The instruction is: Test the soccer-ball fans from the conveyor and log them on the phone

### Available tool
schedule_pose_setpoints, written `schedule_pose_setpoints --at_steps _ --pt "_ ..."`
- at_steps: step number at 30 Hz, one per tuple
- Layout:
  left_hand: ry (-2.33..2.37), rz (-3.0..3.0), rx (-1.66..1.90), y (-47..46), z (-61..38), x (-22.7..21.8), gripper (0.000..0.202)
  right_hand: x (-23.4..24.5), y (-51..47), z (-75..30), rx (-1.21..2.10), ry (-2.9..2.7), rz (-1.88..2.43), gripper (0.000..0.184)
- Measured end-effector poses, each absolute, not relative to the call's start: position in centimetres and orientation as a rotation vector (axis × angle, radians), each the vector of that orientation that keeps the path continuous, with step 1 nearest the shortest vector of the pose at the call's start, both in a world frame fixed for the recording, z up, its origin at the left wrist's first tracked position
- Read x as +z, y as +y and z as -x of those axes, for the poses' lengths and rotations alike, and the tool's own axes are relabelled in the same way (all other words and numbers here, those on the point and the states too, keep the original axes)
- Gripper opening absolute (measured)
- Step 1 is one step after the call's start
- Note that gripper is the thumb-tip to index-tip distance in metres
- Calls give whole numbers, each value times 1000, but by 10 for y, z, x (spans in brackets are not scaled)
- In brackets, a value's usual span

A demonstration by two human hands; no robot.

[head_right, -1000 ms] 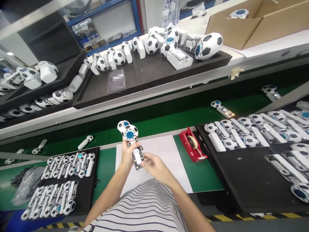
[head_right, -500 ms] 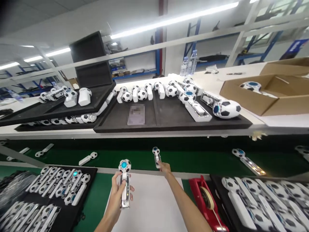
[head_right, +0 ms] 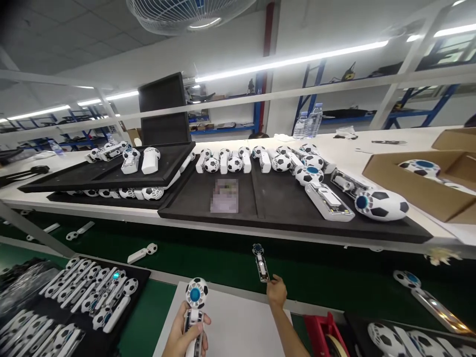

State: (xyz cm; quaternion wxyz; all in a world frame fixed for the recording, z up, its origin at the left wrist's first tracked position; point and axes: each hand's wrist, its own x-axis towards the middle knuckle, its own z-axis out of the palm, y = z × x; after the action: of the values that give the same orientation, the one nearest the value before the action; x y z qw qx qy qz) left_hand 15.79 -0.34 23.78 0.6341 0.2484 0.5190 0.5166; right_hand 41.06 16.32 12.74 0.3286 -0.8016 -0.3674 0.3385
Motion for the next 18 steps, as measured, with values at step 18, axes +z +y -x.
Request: schedule_pose_setpoints --at_steps 18 --pt "1547 -577 1268 -17 -159 237 47 450 152 -353 -335 -1952 1363 34"
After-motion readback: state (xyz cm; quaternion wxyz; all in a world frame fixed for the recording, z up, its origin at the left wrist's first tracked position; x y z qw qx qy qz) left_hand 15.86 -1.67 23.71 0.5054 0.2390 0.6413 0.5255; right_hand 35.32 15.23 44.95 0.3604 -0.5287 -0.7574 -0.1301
